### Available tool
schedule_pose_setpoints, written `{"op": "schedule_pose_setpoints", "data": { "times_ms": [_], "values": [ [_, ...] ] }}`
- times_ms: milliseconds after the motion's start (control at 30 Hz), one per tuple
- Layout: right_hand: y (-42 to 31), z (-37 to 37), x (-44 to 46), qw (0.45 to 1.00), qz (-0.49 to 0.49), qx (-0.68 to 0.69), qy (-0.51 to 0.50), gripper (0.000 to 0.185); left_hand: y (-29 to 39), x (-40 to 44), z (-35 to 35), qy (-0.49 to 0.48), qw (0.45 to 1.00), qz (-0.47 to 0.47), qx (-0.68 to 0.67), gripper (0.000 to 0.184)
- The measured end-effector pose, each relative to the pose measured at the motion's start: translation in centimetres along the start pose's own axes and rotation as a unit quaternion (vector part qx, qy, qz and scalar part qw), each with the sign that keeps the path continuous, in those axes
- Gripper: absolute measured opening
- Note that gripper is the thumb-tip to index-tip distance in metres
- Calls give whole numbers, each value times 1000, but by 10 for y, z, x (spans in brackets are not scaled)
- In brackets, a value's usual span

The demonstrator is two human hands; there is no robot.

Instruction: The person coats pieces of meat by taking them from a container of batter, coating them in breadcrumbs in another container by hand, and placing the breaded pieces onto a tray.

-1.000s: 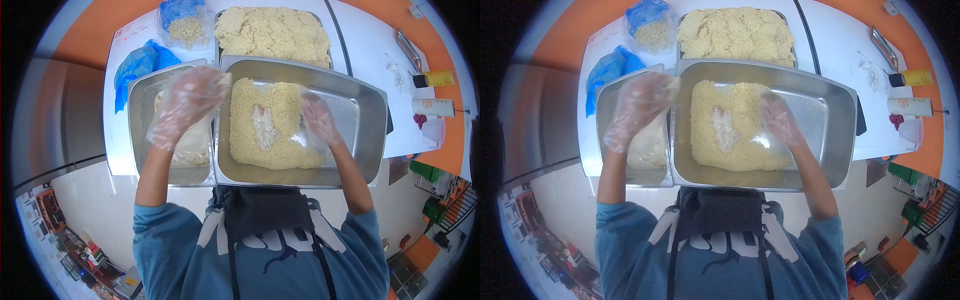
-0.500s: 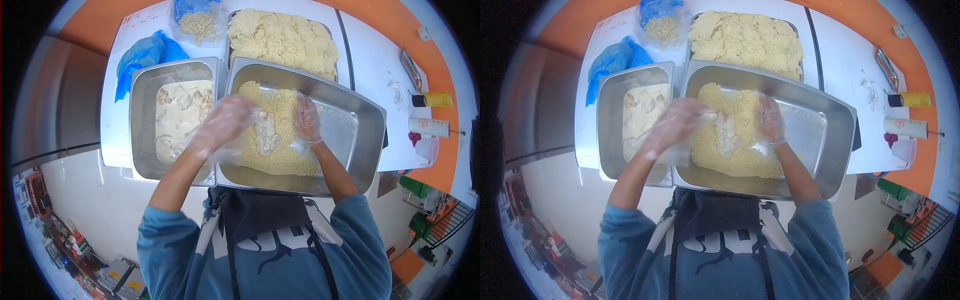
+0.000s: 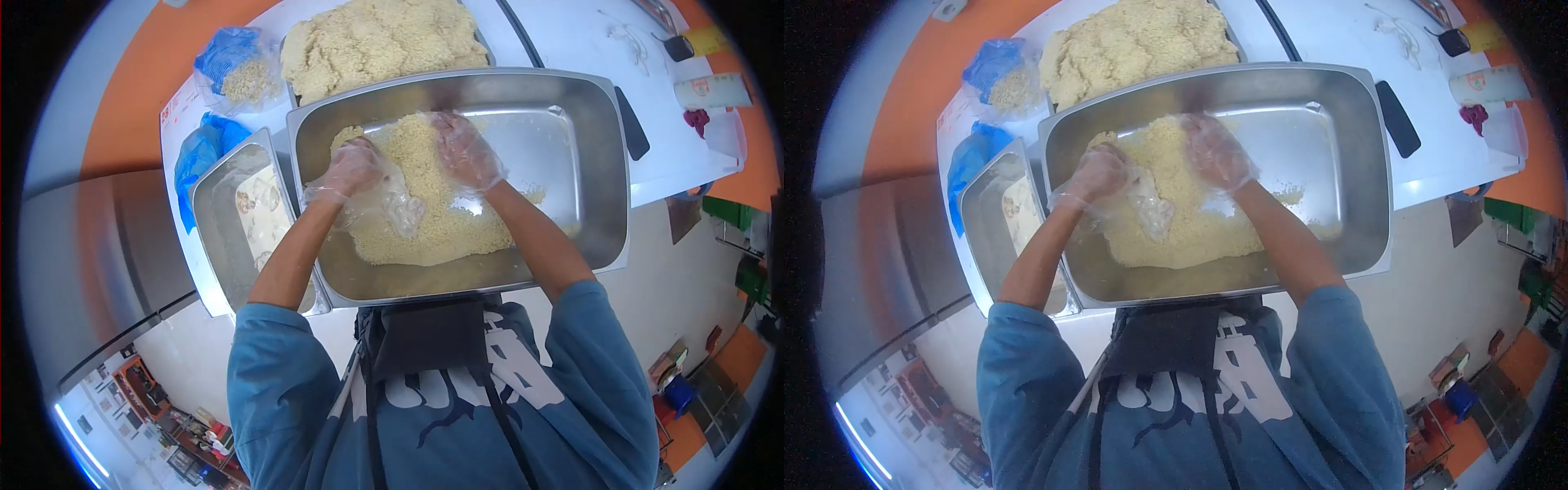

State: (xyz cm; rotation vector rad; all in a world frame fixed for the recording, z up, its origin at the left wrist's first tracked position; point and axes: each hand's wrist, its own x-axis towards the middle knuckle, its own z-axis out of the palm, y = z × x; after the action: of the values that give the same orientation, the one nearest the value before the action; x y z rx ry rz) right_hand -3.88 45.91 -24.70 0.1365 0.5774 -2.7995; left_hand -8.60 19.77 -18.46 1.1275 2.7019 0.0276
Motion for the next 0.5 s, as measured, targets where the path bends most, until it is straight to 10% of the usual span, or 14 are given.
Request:
{"op": "schedule_pose_setpoints", "data": {
  "times_ms": [100, 167, 300, 367, 500],
  "values": [
    [2, -3, 0, 999, -10, 40, 0, 34, 1, 2, -6, -71, 996, -48, -6, 40],
    [3, -11, 4, 957, -81, -277, 9, 34, 14, 1, -23, -107, 990, -40, 84, 42],
    [10, -32, 18, 579, -194, -791, 14, 34, 21, -5, -12, -135, 964, -22, 228, 38],
    [13, -42, 20, 707, -150, -691, 11, 32, 20, -10, -4, -105, 972, -28, 208, 33],
    [8, -34, 21, 624, -206, -753, -38, 33, 20, -16, 7, -59, 990, -72, 103, 24]
  ]
}}
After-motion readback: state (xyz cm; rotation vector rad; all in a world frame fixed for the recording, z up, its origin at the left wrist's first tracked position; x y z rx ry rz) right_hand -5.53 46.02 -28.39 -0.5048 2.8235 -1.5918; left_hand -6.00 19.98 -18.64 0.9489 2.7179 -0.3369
